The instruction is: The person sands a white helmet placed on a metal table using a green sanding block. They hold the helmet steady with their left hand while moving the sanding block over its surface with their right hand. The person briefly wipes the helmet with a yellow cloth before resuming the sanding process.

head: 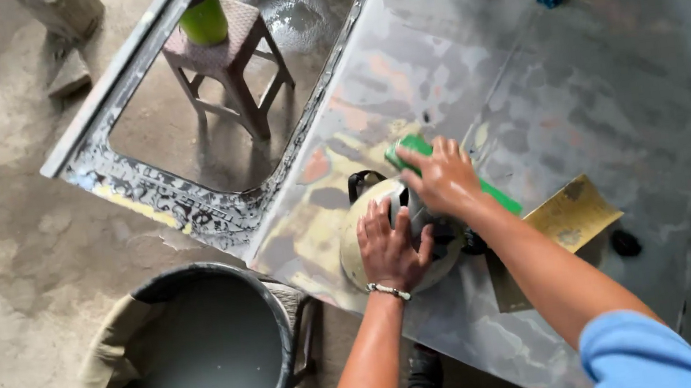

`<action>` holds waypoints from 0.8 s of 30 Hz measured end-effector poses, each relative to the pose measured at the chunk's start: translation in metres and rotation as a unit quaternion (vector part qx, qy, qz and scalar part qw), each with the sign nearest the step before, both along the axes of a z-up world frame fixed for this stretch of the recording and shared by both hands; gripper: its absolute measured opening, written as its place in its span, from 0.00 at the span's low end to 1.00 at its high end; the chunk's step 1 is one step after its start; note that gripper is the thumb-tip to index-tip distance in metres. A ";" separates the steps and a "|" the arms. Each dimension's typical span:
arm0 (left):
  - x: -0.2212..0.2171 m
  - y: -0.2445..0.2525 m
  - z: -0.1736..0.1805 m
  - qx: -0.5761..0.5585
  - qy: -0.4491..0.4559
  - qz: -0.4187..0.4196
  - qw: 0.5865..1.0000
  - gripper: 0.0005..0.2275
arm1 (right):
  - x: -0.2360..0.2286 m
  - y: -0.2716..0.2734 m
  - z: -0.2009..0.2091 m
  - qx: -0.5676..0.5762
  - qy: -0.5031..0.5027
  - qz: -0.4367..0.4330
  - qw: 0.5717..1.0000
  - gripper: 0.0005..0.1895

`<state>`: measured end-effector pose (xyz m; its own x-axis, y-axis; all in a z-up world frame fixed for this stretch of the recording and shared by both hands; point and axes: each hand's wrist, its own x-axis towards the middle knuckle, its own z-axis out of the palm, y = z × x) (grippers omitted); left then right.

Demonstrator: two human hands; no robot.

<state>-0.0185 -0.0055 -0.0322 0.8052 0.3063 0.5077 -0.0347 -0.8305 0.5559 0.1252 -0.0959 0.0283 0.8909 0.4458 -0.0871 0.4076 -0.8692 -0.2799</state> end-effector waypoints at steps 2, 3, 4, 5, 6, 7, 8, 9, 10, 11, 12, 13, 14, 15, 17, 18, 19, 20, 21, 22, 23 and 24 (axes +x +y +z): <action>-0.004 -0.008 -0.005 -0.010 0.002 -0.007 1.000 0.21 | -0.026 -0.010 0.008 -0.009 -0.036 0.051 0.998 0.26; 0.001 -0.007 -0.008 -0.015 -0.003 -0.006 1.000 0.19 | -0.033 -0.011 0.012 -0.014 -0.078 0.110 0.991 0.28; 0.006 -0.006 -0.009 -0.013 -0.009 -0.008 1.000 0.19 | -0.015 -0.008 0.010 -0.013 -0.085 0.108 0.990 0.28; 0.004 -0.008 -0.012 -0.005 0.006 -0.005 1.000 0.17 | -0.003 -0.008 0.006 -0.019 -0.034 0.072 0.997 0.27; 0.002 -0.010 -0.015 0.003 0.022 -0.002 1.000 0.16 | 0.009 -0.009 0.001 -0.024 0.016 0.035 0.999 0.26; -0.004 -0.012 -0.015 0.000 0.029 -0.004 1.000 0.16 | 0.004 -0.013 -0.002 -0.027 0.023 0.033 0.999 0.26; -0.008 -0.014 -0.014 0.000 0.033 -0.001 0.999 0.15 | 0.000 -0.017 -0.004 -0.043 0.026 -0.018 0.999 0.25; 0.001 -0.008 -0.012 0.007 0.026 0.004 1.000 0.14 | 0.008 -0.013 -0.003 -0.051 0.017 -0.070 0.996 0.25; 0.006 -0.005 -0.012 0.010 0.021 0.003 1.000 0.14 | -0.001 -0.017 0.001 -0.048 0.013 -0.071 0.996 0.25; 0.001 -0.008 -0.015 0.000 0.019 -0.002 1.000 0.14 | -0.019 -0.026 0.002 -0.025 -0.009 -0.055 0.998 0.26; -0.003 -0.011 -0.018 -0.010 0.018 -0.007 1.000 0.14 | -0.036 -0.036 0.002 -0.002 -0.030 -0.039 0.999 0.27; -0.001 -0.010 -0.017 -0.013 0.021 -0.006 1.000 0.14 | -0.035 -0.035 0.000 -0.005 -0.027 -0.039 0.999 0.27; 0.001 -0.009 -0.016 -0.014 0.017 -0.003 1.000 0.14 | -0.034 -0.035 -0.001 0.025 -0.033 -0.037 0.998 0.27; 0.004 -0.010 -0.015 -0.015 0.011 -0.003 1.000 0.15 | -0.033 -0.037 -0.002 0.055 -0.042 -0.038 0.997 0.27; 0.007 -0.012 -0.018 -0.006 0.025 0.002 1.000 0.14 | -0.032 -0.028 -0.006 0.065 -0.050 -0.067 0.994 0.26; 0.009 -0.010 -0.018 0.005 0.038 0.010 0.999 0.13 | -0.030 -0.020 -0.006 0.077 -0.059 -0.093 0.991 0.25; 0.011 -0.011 -0.020 0.007 0.035 0.008 0.999 0.13 | -0.046 -0.020 -0.002 0.079 -0.062 -0.095 0.990 0.25; 0.012 -0.011 -0.023 0.011 0.038 0.012 0.999 0.14 | -0.061 -0.020 0.001 0.067 -0.094 -0.068 0.991 0.26; 0.012 -0.013 -0.026 0.013 0.043 0.016 0.999 0.15 | -0.078 -0.021 0.004 0.054 -0.124 -0.040 0.990 0.27; 0.013 -0.010 -0.018 0.013 0.044 0.016 0.999 0.15 | -0.067 -0.021 0.002 0.054 -0.124 -0.041 0.990 0.27; 0.014 -0.005 -0.012 0.012 0.045 0.005 0.999 0.19 | -0.056 -0.019 0.000 0.077 -0.109 -0.051 0.990 0.28; 0.014 -0.001 -0.006 0.011 0.047 -0.005 0.999 0.23 | -0.046 -0.018 -0.003 0.100 -0.094 -0.061 0.989 0.28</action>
<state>-0.0045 -0.0065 -0.0381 0.8532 0.2872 0.4353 0.0085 -0.8422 0.5391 0.0796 -0.1139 0.0250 0.9311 0.3261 0.1636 0.3646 -0.8496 -0.3812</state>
